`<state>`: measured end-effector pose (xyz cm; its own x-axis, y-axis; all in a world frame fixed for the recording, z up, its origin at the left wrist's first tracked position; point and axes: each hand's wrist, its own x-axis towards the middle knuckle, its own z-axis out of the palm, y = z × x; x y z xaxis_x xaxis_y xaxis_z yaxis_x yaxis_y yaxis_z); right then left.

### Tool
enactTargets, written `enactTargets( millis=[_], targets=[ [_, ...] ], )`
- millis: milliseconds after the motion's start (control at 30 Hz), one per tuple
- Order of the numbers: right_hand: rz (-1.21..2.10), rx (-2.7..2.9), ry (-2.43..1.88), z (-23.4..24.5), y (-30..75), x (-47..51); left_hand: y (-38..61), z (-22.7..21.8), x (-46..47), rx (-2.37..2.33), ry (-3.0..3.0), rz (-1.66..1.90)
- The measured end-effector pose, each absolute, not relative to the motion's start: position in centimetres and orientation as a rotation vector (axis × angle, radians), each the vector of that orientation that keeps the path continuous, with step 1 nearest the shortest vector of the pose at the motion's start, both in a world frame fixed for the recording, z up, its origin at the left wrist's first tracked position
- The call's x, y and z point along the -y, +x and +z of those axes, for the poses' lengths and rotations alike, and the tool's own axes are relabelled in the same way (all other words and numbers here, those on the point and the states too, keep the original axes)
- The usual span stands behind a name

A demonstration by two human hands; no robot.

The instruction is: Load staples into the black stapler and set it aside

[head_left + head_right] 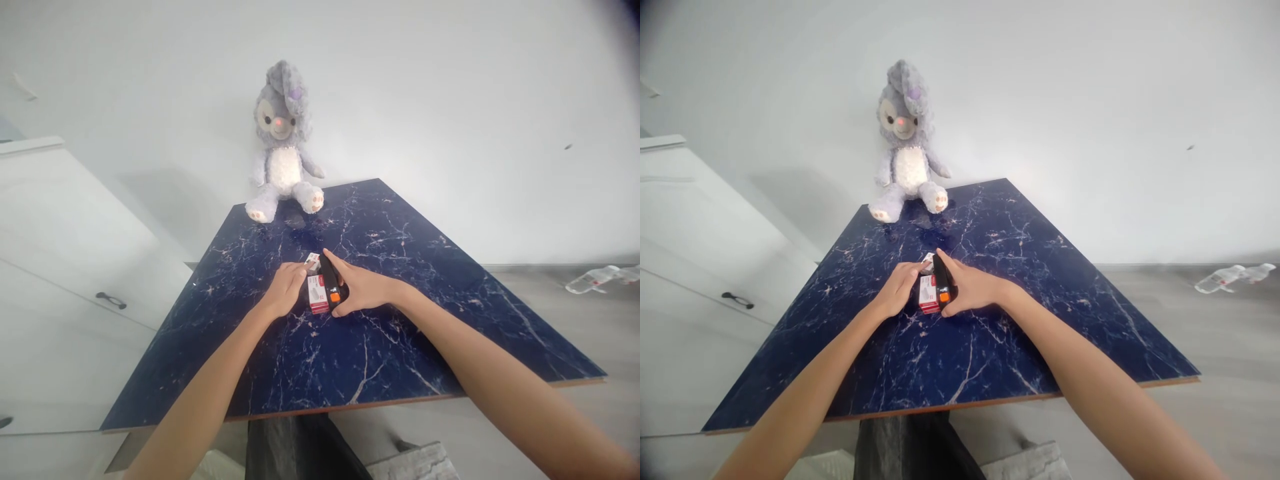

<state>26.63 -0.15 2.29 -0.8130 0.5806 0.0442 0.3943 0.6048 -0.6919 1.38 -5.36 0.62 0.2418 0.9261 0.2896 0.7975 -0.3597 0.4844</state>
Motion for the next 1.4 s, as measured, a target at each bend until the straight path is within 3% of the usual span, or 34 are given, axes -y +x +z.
enactTargets(
  millis=[200, 533, 1400],
  targets=[
    [1.042, 2.568, -0.8, 2.4, 26.7, 0.2, 0.6, 0.7, 6.1, -1.582, 2.186, 0.823],
    [1.047, 2.559, -0.79, 2.3, 26.7, 0.1, 1.2, 2.0, 7.5, -1.452, 2.102, 0.565],
    [0.593, 2.623, -0.945, 1.9, 26.1, 0.5, 2.1, 0.9, 7.4, -1.655, 2.166, 0.59]
  ],
)
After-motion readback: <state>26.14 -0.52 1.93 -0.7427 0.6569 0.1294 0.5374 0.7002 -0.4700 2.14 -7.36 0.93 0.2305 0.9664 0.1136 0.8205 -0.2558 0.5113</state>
